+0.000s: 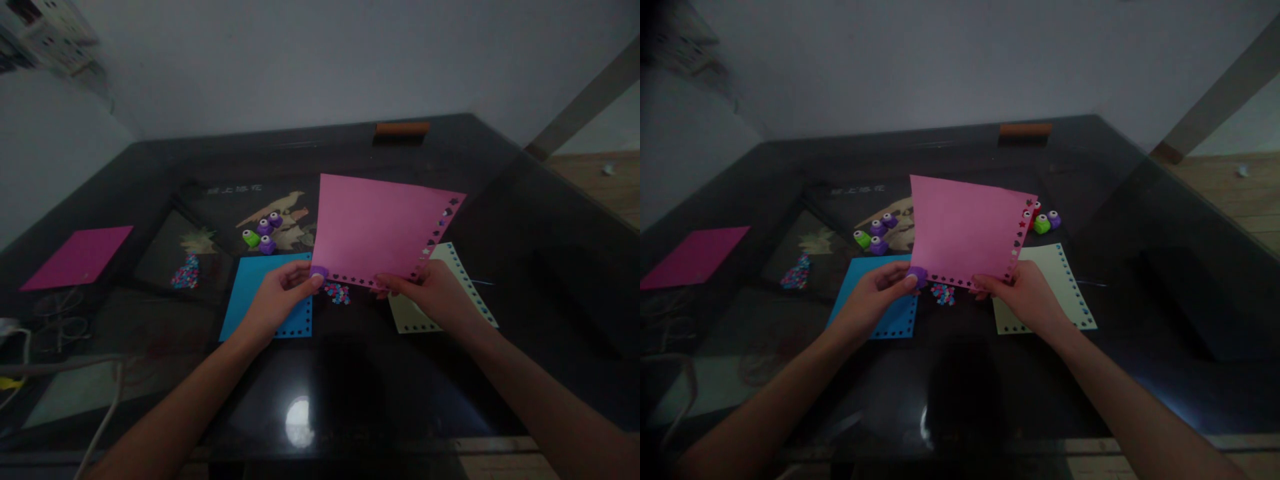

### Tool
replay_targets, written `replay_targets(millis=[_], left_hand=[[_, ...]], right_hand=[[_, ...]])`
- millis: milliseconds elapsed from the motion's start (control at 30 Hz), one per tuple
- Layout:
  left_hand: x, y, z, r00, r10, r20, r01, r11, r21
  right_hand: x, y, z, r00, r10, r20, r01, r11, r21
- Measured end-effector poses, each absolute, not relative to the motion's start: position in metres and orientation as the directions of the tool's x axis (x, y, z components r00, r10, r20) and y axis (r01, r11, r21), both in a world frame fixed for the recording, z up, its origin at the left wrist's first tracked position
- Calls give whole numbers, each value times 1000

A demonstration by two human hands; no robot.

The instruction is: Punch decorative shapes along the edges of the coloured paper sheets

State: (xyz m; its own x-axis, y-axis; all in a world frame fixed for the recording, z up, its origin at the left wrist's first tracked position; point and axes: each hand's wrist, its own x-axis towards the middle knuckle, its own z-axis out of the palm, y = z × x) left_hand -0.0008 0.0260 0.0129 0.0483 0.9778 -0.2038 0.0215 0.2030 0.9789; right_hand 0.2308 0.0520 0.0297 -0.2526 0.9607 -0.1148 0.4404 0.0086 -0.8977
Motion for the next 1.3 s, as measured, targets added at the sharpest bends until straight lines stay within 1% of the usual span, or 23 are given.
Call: replay_targets(millis=[267,800,1167,1300], left_hand=[[-1,26,12,55,978,-199,10,199,980],[-1,27,12,56,982,-178,6,178,984],[-2,27,9,60,984,-168,8,168,986],[-1,27,10,56,984,-169,-2,169,986]], right_hand=[[232,52,28,-257,957,-134,430,-11,-903],[233,54,27,-276,955,-110,431,20,-902],[232,53,28,-261,957,-128,426,-6,-905],[232,52,28,-270,956,-114,428,13,-904]])
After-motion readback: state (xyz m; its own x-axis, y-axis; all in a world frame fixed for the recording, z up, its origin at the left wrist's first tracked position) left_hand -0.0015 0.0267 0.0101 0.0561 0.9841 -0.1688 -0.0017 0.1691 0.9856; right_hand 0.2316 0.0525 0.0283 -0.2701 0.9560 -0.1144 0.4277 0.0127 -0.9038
